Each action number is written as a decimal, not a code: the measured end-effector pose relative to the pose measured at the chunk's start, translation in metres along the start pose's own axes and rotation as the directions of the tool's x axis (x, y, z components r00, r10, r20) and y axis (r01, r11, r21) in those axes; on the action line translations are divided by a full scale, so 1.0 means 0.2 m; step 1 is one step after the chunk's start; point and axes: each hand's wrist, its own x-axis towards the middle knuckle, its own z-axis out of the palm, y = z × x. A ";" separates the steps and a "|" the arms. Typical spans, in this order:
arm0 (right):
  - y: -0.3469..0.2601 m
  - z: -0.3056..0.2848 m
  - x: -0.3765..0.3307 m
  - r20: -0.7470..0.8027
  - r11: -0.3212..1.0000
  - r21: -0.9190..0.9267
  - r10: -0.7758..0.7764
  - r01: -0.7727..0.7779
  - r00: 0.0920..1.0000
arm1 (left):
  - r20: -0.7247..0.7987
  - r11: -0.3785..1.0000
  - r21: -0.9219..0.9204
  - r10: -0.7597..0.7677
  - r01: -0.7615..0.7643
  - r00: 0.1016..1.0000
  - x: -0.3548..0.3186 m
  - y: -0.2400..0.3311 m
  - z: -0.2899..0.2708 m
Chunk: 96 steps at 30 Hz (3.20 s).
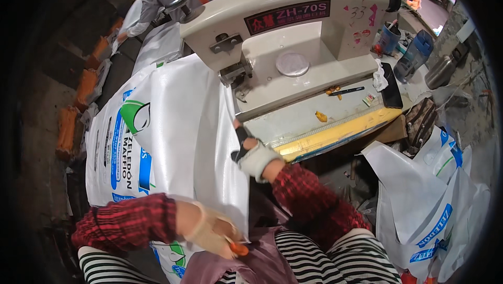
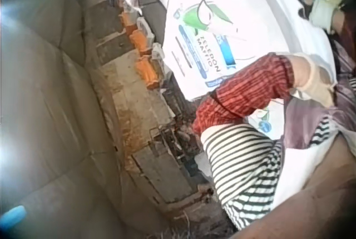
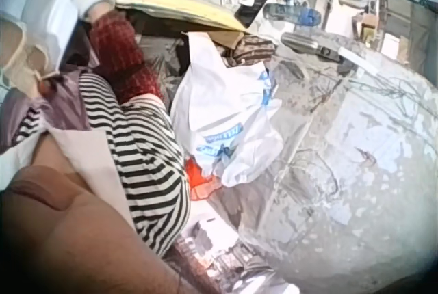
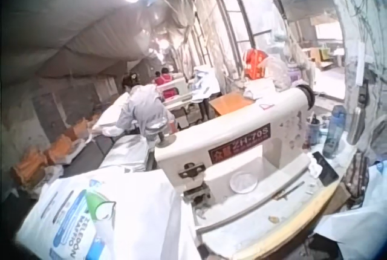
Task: The recorder is using an industrial sewing machine to sew large plastic sacks.
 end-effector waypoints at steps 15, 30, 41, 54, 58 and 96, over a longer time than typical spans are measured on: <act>-0.04 -0.05 0.26 -0.166 1.000 -0.031 -0.008 0.003 0.986 | -0.373 0.531 0.773 -0.061 0.347 0.926 -0.11 0.02 0.07; -0.03 0.03 -0.06 0.189 0.910 -0.402 0.193 -0.104 0.963 | -0.489 0.867 0.459 0.065 0.193 0.870 0.04 -0.10 0.05; 0.04 0.04 0.17 0.029 0.928 -0.357 0.124 -0.105 0.992 | -0.628 0.809 0.500 0.093 0.309 0.773 0.41 -0.12 -0.12; -0.10 -0.01 -0.02 0.355 0.809 -0.583 0.167 0.077 0.920 | -0.406 0.501 0.728 -0.236 0.468 0.883 -0.21 0.12 -0.24; -0.15 -0.02 0.19 0.071 0.900 -0.417 0.168 -0.124 0.983 | -0.400 0.654 0.619 -0.213 0.434 0.892 -0.11 0.06 -0.11; -0.86 -0.55 0.31 -0.146 0.439 -0.063 -0.893 0.896 0.426 | -0.539 0.130 -0.323 -0.840 -0.937 0.069 -0.06 -1.52 0.74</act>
